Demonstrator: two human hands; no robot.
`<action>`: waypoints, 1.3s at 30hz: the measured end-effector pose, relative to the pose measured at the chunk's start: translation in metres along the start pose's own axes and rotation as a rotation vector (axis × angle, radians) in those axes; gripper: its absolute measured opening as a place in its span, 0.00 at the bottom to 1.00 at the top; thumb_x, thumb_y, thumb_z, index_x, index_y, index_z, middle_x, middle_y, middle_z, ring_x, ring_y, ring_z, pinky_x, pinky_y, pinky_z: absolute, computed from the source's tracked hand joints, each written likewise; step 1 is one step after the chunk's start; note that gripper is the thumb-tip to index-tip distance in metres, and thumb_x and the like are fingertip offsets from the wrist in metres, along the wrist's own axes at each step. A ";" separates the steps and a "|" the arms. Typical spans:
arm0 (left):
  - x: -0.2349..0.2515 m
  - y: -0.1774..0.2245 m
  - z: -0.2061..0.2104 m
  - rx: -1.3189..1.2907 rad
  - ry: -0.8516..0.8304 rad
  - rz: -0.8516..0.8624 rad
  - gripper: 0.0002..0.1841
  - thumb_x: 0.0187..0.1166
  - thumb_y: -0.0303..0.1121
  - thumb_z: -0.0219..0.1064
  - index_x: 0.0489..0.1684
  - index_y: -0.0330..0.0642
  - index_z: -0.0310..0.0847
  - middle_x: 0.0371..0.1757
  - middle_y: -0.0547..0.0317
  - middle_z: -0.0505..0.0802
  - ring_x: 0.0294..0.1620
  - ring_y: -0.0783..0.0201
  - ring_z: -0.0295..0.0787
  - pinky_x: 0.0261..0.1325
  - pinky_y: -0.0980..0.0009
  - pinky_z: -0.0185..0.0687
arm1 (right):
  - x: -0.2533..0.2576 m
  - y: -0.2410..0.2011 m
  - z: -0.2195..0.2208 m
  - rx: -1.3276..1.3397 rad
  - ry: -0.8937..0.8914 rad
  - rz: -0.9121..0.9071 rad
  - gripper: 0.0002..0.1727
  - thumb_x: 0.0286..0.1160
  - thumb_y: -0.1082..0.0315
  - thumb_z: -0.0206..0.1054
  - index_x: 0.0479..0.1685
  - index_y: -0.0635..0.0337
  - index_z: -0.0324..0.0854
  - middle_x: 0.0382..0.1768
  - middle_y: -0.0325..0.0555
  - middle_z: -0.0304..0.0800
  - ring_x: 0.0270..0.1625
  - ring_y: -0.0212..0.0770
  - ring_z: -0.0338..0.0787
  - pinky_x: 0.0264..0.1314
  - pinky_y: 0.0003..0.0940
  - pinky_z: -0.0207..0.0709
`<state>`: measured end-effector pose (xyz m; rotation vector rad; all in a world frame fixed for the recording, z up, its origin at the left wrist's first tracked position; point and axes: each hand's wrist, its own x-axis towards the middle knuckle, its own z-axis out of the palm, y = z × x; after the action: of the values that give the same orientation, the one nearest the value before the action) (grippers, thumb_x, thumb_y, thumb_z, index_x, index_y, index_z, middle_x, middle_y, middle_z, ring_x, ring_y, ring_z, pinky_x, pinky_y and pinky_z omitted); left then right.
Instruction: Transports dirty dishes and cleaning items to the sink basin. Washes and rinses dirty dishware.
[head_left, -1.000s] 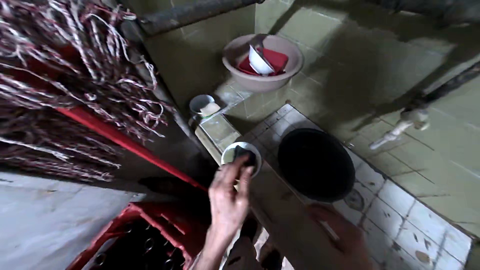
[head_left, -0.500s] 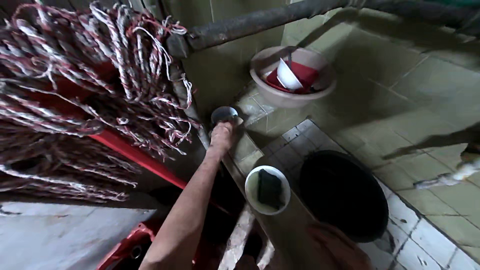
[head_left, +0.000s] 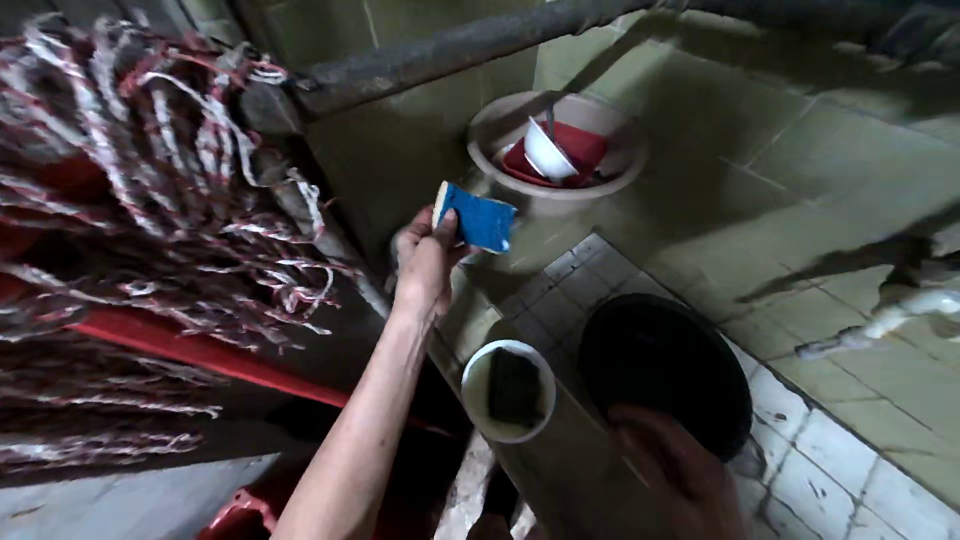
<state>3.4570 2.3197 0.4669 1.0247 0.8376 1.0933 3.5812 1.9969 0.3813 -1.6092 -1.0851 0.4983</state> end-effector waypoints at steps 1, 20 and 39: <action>-0.016 0.000 0.010 -0.064 -0.056 -0.097 0.11 0.92 0.30 0.53 0.61 0.36 0.77 0.46 0.53 0.91 0.41 0.61 0.93 0.48 0.62 0.93 | 0.015 -0.009 0.007 -0.082 0.057 -0.095 0.20 0.80 0.67 0.67 0.70 0.62 0.82 0.62 0.48 0.90 0.56 0.36 0.93 0.56 0.32 0.91; -0.117 -0.047 -0.069 0.802 0.010 0.250 0.12 0.83 0.37 0.67 0.58 0.45 0.90 0.47 0.64 0.96 0.36 0.70 0.92 0.41 0.67 0.90 | 0.071 0.031 -0.013 -0.013 0.109 0.394 0.18 0.84 0.62 0.61 0.60 0.66 0.84 0.44 0.45 0.94 0.45 0.35 0.95 0.50 0.35 0.92; 0.017 -0.080 -0.060 1.068 0.219 0.180 0.28 0.82 0.25 0.65 0.80 0.22 0.65 0.65 0.26 0.86 0.68 0.33 0.85 0.74 0.40 0.75 | 0.302 -0.049 0.240 -0.711 -0.793 -0.232 0.11 0.78 0.78 0.63 0.52 0.71 0.87 0.60 0.65 0.88 0.70 0.63 0.84 0.75 0.58 0.72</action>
<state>3.4302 2.3402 0.3708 1.9015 1.6030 0.8875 3.5256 2.3806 0.4101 -1.8850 -2.2065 0.6581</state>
